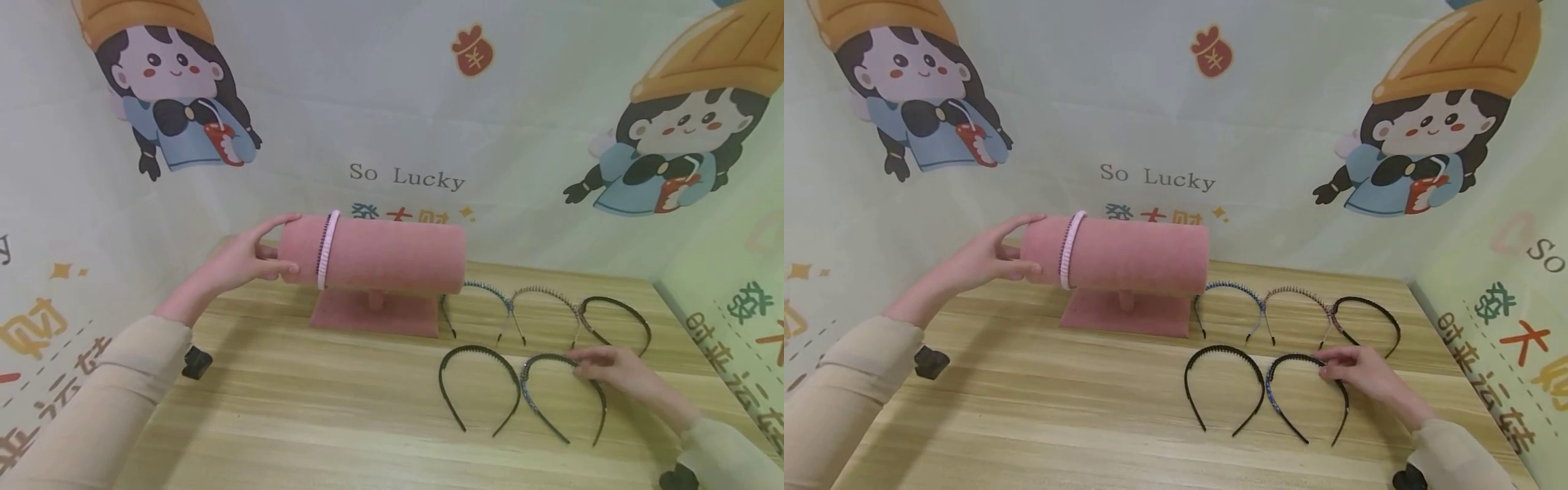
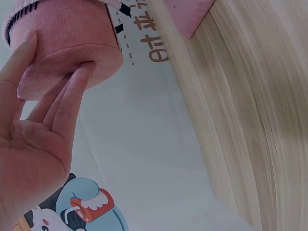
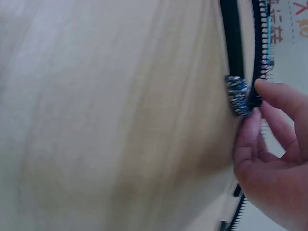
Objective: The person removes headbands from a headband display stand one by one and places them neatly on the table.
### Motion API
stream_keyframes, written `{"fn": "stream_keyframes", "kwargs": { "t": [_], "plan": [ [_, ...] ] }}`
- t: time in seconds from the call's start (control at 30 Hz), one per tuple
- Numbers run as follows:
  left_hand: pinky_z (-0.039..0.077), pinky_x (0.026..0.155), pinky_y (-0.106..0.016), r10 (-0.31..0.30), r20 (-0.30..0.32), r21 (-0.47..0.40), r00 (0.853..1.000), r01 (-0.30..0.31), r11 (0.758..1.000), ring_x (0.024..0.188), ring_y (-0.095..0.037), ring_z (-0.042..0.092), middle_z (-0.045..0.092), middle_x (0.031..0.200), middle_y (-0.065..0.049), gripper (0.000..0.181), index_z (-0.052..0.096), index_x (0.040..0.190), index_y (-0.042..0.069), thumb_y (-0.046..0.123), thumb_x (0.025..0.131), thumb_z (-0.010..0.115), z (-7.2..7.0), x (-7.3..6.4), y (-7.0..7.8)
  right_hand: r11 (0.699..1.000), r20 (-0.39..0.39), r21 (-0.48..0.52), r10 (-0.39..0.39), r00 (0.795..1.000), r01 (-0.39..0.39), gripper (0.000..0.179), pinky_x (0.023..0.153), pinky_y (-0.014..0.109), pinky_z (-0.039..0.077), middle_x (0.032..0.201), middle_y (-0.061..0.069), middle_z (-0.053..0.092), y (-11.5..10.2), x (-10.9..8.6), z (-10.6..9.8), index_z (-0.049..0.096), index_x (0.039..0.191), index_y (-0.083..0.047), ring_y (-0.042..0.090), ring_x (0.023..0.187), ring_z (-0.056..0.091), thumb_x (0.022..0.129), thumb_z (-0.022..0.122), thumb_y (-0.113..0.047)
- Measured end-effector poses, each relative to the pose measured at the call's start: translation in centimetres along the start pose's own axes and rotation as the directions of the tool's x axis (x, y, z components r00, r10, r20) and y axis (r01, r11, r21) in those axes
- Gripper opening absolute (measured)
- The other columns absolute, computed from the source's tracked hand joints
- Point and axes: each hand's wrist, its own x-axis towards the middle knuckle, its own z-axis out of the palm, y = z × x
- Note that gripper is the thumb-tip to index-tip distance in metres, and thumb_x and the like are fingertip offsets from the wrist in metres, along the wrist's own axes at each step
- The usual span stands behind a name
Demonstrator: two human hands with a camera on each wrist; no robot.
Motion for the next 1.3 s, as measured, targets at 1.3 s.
{"fn": "stream_keyframes", "kwargs": {
  "t": [1.3],
  "plan": [
    [0.059,0.087,-0.043,-0.006,-0.010,-0.012,1.000,0.006,1.000,0.098,-0.023,0.074,0.064,0.132,-0.019,0.088,0.020,0.153,0.050,0.045,0.085,0.075,0.2,0.1,-0.2,0.931,-0.015,-0.264,-0.264,0.964,0.251,0.037,0.080,0.030,0.050,0.112,0.014,0.071,-19.6,5.7,-6.9,0.064,0.127,-0.003,0.019,0.097,0.064,0.095,0.065,-0.020]
  ]
}}
